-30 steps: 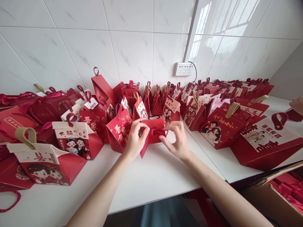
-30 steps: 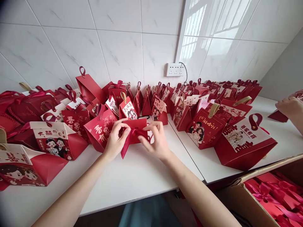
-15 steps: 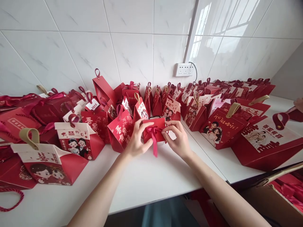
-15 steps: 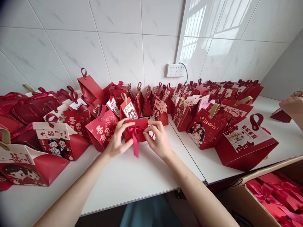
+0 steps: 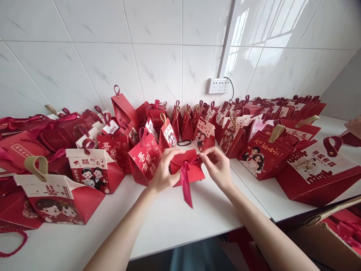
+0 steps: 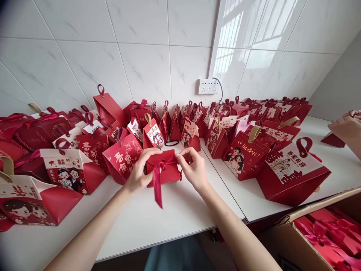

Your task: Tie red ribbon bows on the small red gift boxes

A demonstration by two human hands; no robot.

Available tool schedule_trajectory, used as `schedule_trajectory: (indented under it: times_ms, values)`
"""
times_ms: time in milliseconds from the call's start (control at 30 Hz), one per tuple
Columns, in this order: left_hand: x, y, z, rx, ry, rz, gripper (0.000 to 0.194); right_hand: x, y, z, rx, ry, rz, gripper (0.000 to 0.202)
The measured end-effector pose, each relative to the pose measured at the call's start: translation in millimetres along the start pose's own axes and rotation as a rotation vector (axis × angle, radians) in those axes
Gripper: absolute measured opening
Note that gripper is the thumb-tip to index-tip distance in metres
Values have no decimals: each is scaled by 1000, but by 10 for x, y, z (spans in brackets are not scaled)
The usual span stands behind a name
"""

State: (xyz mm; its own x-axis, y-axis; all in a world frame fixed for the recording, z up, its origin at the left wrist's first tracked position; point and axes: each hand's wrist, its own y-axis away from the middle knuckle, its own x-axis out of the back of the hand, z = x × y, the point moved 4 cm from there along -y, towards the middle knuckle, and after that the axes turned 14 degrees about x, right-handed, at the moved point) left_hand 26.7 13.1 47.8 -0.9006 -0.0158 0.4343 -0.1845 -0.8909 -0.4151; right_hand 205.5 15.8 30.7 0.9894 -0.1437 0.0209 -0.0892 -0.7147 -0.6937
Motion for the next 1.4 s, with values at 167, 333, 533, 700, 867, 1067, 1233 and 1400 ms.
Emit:
schedule_trajectory:
  times_ms: [167, 333, 533, 700, 867, 1067, 1233, 1400]
  values:
    - [-43, 26, 23, 47, -3, -93, 29, 32, -8, -19, -30, 8, 34, 29]
    - [-43, -1, -84, 312, 181, 43, 24, -1, 5, -27, -28, -84, -2, 31]
    - [36, -54, -321, 543, 732, 336, 25, 176, -77, 15, -118, -257, 346, 33]
    - [263, -41, -223, 392, 708, 578, 23, 373, -176, 88, -126, -417, 493, 27]
    - [363, 11, -10, 251, 40, 510, 21, 511, -204, -20, -84, -443, 316, 22]
    - [370, -5, 16, 150, -308, 538, 13, 666, -239, -206, -192, -259, -176, 43]
    - [411, 96, 85, -191, -240, 759, 39, 546, -217, -285, -283, 375, -530, 48]
    - [427, 46, 42, -179, 371, 458, 59, 362, -189, -248, -231, 553, -710, 39]
